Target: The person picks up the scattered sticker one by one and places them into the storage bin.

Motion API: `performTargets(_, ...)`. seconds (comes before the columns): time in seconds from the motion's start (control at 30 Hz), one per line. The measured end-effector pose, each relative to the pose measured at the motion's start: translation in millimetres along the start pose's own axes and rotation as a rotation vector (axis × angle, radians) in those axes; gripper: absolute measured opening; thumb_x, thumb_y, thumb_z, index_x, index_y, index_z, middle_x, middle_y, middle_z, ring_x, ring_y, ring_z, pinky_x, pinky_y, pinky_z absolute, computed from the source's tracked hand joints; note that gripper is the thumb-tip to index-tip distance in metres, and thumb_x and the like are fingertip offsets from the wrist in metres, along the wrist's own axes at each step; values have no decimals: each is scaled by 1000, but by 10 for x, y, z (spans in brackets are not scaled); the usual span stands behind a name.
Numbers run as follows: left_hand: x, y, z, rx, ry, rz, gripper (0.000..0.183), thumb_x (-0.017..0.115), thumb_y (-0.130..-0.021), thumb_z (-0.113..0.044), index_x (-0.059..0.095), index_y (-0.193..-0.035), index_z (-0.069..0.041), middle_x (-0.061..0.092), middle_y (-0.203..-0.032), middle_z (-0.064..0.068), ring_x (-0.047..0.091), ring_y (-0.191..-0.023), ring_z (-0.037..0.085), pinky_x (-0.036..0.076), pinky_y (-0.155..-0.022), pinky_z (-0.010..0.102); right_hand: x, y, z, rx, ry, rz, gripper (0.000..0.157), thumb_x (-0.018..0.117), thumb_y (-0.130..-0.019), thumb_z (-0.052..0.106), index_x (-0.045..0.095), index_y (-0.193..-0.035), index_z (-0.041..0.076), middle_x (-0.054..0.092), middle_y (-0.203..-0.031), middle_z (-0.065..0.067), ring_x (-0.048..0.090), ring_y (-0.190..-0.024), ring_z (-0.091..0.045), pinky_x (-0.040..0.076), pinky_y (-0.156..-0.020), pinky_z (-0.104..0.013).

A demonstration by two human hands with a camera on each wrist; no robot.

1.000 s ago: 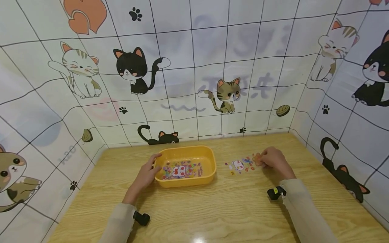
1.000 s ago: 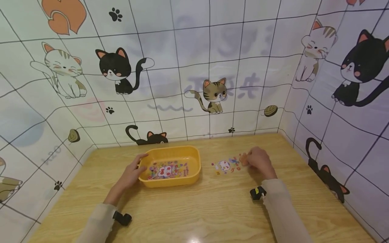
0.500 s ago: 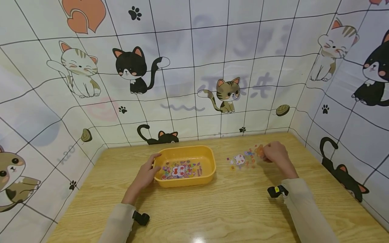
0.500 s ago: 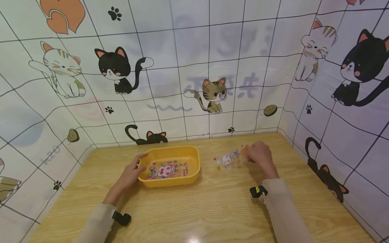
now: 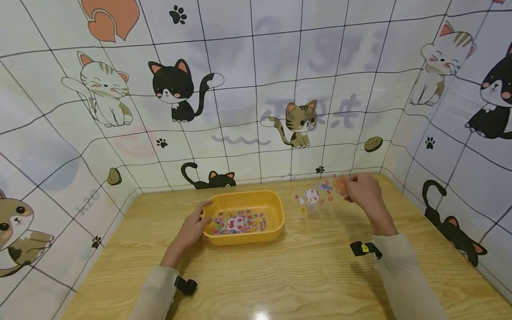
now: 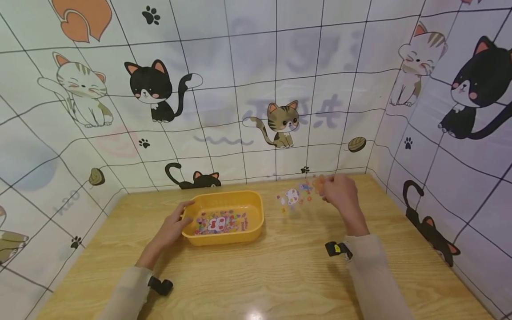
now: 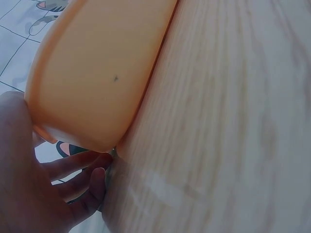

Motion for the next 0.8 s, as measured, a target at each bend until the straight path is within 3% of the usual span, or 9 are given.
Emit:
performTargets(0.1, -2, 3, -8, 4, 10, 1, 52, 53, -104, -19, 41, -155, -23, 56, -146, 21, 62, -118, 35, 54, -95, 48, -19, 55, 125, -7, -19, -10, 47, 37, -111, 25, 58, -133, -11, 76, -102, -24, 73, -71, -17, 57, -65, -31)
performTargets(0.27, 0, 10, -3, 6, 21, 6, 52, 53, -104, -21, 40, -155, -23, 55, -147, 21, 62, -117, 35, 55, -93, 46, 9, 123, 332, -41, -40, -38, 43, 41, -110, 22, 58, -132, -12, 76, -101, -27, 71, -66, -13, 57, -62, -28)
performTargets(0.43, 9, 13, 36, -3, 13, 0, 52, 53, -104, -20, 41, -155, -23, 53, -151, 20, 59, -125, 37, 51, -104, 53, 162, 156, 579, -98, -42, -25, 38, 41, -109, 19, 61, -126, -9, 75, -101, -27, 75, -74, -25, 54, -61, -30)
performTargets(0.53, 13, 15, 33, -4, 17, 3, 52, 53, -105, -20, 41, -155, -24, 53, -149, 21, 59, -123, 37, 52, -102, 53, 211, 157, 722, -149, -20, -67, 38, 40, -108, 18, 63, -125, -8, 76, -97, -25, 76, -78, -32, 51, -57, -31)
performTargets(0.67, 15, 15, 27, -10, 22, 8, 52, 53, -104, -22, 41, -155, -24, 54, -148, 21, 61, -120, 35, 53, -99, 49, 262, 152, 862, -173, -27, -97, 38, 39, -107, 16, 63, -126, -7, 76, -97, -24, 76, -78, -34, 49, -55, -32)
performTargets(0.8, 15, 6, 30, -22, 24, 7, 52, 53, -104, -23, 41, -155, -27, 55, -148, 19, 61, -119, 34, 53, -98, 47, 412, 128, 943, -163, -55, -53, 37, 40, -108, 17, 63, -125, -6, 75, -100, -24, 76, -80, -33, 52, -56, -31)
Point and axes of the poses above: each hand's wrist, its own y-axis away from the middle knuckle, its own x-axis out of the palm, z = x × y, the point moved 6 cm from there along -y, towards the middle knuckle
